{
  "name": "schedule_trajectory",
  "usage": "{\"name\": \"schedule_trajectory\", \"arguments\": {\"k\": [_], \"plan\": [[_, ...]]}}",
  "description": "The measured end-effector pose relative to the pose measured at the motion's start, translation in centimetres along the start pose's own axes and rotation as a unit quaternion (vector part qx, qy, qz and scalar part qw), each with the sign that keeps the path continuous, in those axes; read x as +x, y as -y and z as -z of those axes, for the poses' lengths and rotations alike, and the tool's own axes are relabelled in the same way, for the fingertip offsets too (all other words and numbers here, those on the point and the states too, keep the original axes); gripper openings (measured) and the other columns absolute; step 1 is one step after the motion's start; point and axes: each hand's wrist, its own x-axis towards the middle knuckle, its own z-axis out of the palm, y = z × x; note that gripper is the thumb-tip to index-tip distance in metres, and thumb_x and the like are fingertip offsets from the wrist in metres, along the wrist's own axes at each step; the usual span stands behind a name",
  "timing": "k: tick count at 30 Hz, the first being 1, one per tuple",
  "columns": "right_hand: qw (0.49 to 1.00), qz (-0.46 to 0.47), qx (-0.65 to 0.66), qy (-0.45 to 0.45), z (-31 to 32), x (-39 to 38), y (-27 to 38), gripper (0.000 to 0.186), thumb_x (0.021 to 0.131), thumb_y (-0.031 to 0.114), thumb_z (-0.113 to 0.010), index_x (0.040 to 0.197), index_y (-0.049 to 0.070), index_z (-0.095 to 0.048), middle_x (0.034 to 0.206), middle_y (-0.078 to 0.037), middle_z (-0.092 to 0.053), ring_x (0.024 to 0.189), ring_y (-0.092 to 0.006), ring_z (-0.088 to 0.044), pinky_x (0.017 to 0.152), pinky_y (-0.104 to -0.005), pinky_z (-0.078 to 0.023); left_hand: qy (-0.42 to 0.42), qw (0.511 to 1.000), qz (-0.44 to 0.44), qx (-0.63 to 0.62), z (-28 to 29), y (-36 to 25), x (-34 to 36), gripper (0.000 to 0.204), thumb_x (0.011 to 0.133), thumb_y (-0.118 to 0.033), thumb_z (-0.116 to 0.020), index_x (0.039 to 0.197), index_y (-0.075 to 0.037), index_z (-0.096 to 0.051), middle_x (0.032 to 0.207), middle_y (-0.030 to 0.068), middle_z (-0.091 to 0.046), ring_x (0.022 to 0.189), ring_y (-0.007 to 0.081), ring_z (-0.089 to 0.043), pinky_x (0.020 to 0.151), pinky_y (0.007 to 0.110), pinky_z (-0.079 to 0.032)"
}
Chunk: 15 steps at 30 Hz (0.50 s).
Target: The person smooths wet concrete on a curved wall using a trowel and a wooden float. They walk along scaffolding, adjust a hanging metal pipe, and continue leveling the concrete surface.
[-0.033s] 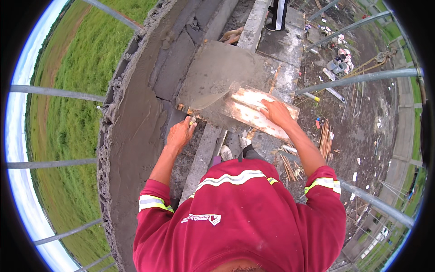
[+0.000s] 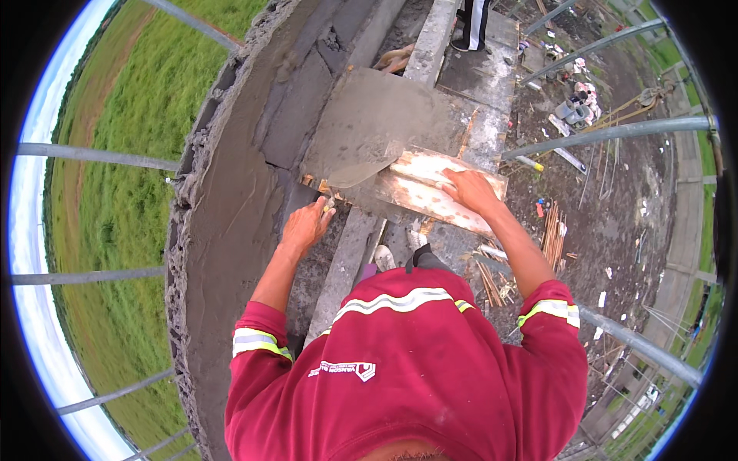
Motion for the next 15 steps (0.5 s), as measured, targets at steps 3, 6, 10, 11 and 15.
{"name": "schedule_trajectory", "arguments": {"k": [3, 6, 10, 11, 15], "plan": [[0.992, 0.122, 0.02, 0.032, -0.5, -0.1, -0.1, 0.042, 0.094, 0.037, -0.061, 0.124, 0.007, -0.062, 0.095, -0.021, -0.071, 0.094, -0.0396, -0.066, 0.084, -0.0509, -0.051, -0.026, 1.0, 0.005, -0.002, 0.2, 0.3, 1.7, 0.043, 0.101, -0.038, -0.053, 0.124, -0.001, -0.054, 0.103, 0.0243, -0.069, 0.092, 0.0441, -0.067, 0.077, 0.054, -0.053], [0.985, 0.069, 0.155, -0.015, -1.8, 0.2, -0.5, 0.042, 0.095, 0.036, -0.062, 0.124, 0.005, -0.062, 0.098, -0.02, -0.071, 0.093, -0.035, -0.068, 0.084, -0.045, -0.053, -0.006, 0.97, 0.056, -0.234, 0.8, 0.3, 1.9, 0.048, 0.102, -0.044, -0.052, 0.126, -0.002, -0.054, 0.09, 0.0169, -0.068, 0.068, 0.0298, -0.066, 0.064, 0.043, -0.053], [0.734, -0.137, 0.659, 0.087, -4.0, 0.8, -1.0, 0.046, 0.097, 0.033, -0.063, 0.13, 0.001, -0.059, 0.107, -0.013, -0.07, 0.092, -0.0174, -0.066, 0.082, -0.0346, -0.056, 0.094, 0.815, 0.044, -0.569, 2.5, -0.8, 1.0, 0.048, 0.103, -0.047, -0.051, 0.123, -0.004, -0.055, 0.073, 0.0039, -0.055, 0.053, 0.0114, -0.052, 0.05, 0.027, -0.045], [0.625, -0.189, 0.753, 0.081, -4.5, 0.9, -0.9, 0.046, 0.098, 0.032, -0.063, 0.13, 0.0, -0.058, 0.109, -0.012, -0.07, 0.093, -0.0156, -0.065, 0.081, -0.0339, -0.056, 0.128, 0.767, 0.024, -0.629, 2.7, -1.5, 0.9, 0.046, 0.103, -0.046, -0.05, 0.121, -0.004, -0.055, 0.072, 0.0028, -0.053, 0.051, 0.0104, -0.05, 0.048, 0.026, -0.043], [0.493, -0.236, 0.837, 0.007, -7.2, 1.1, 1.7, 0.042, 0.099, 0.031, -0.059, 0.127, -0.001, -0.059, 0.115, -0.015, -0.068, 0.097, -0.0218, -0.067, 0.085, -0.0375, -0.058, 0.232, 0.612, -0.022, -0.756, 1.9, -4.3, 1.7, 0.043, 0.105, -0.044, -0.048, 0.114, -0.002, -0.055, 0.068, 0.0012, -0.05, 0.044, 0.0094, -0.044, 0.041, 0.024, -0.037]]}}
